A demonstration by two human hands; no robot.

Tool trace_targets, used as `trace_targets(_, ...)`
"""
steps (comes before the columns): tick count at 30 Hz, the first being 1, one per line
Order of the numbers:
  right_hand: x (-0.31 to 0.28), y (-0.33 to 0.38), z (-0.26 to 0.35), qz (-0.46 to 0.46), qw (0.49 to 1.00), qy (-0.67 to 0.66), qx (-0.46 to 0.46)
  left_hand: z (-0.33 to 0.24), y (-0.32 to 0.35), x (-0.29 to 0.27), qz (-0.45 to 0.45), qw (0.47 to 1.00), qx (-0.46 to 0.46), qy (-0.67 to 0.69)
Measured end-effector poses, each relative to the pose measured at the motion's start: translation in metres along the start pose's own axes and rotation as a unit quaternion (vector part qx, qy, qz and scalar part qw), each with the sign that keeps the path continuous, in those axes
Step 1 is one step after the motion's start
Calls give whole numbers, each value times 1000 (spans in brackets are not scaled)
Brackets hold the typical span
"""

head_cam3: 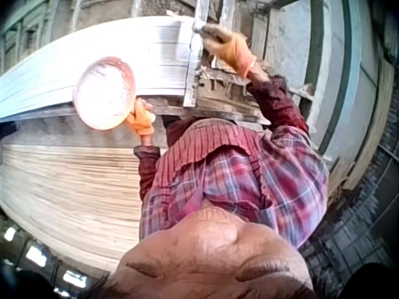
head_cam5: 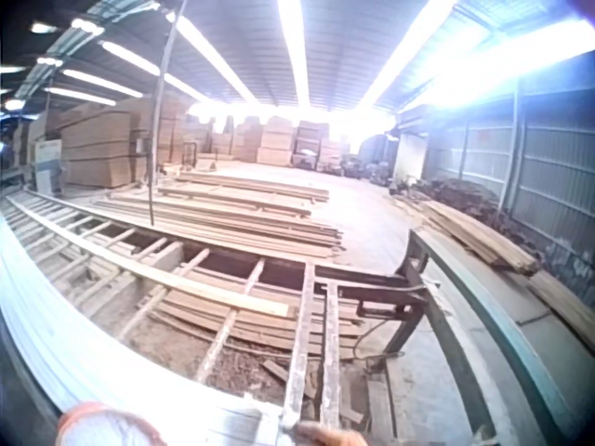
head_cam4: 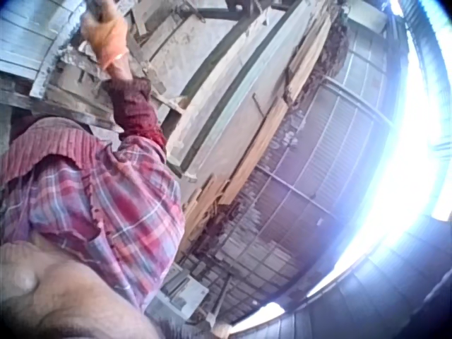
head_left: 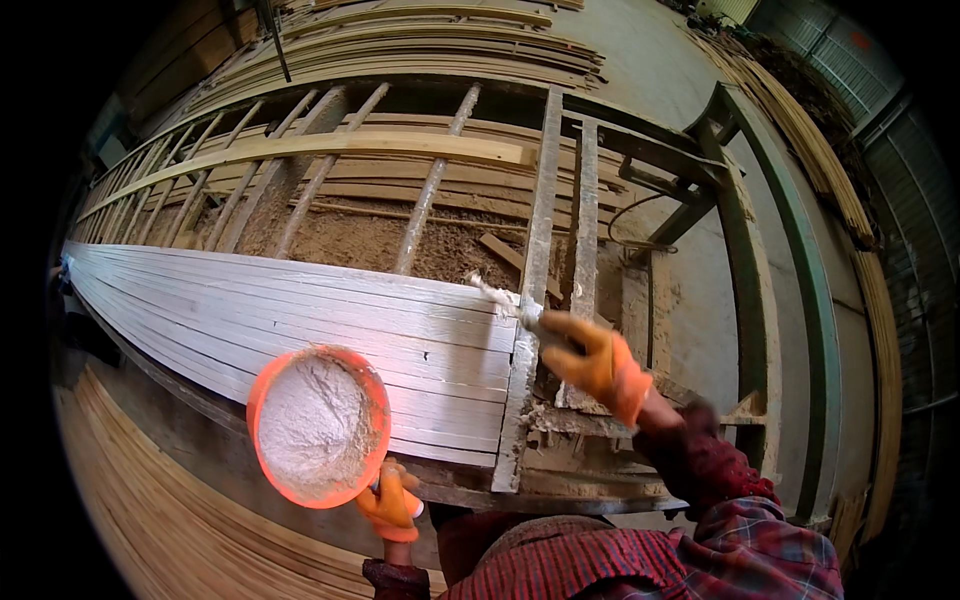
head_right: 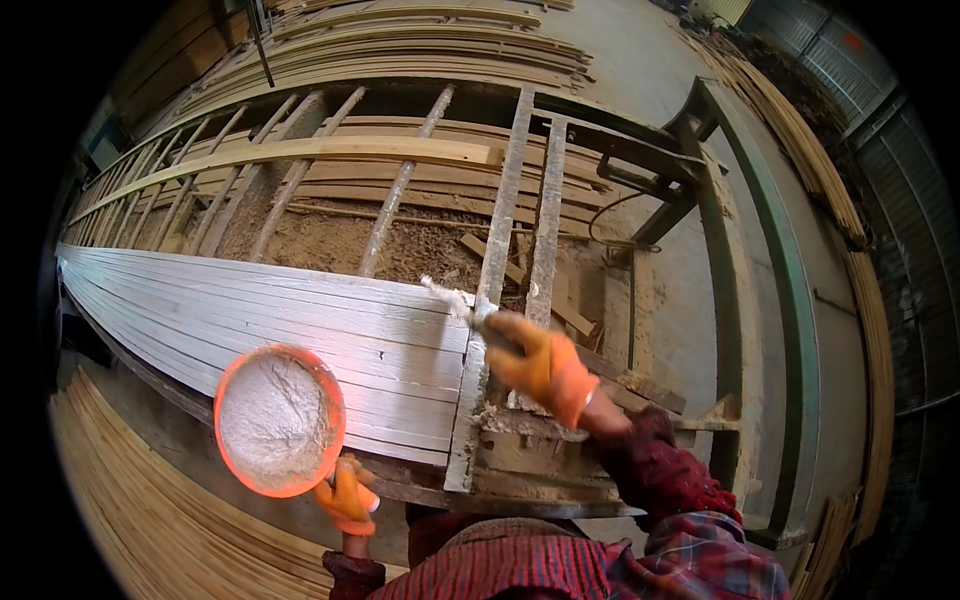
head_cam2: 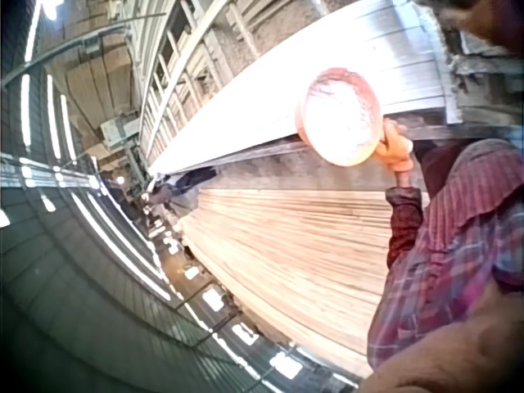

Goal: The person applies a white substance to the edges of wooden planks using a brush and an orange bucket. They then place the treated planks onto a wooden frame structure, aligning them with existing pieces.

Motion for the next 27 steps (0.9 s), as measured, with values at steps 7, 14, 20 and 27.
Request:
trace_targets(7,-16,38,25,71,975,158,-142,-2,3,1,-13,1000,-14,-2)
trace_targets(14,-18,63,0,169,892,378,-180,0,2,-1,-18,1000,-8,13)
trace_targets(20,-10,56,22,91,906,330,-247,1,1,4,-17,1000,-15,20)
trace_targets(27,-22,107,12,199,891,322,-252,8,0,-2,-22,999,-11,28)
Point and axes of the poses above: each hand's wrist, its own y-axis away from the middle knuckle, its own x-axis out of the palm, z = x × y, the point moved 1 cm from there along -y, towards the middle knuckle, and after that the axes turned 5 degrees about -x, right-handed, at the moved point
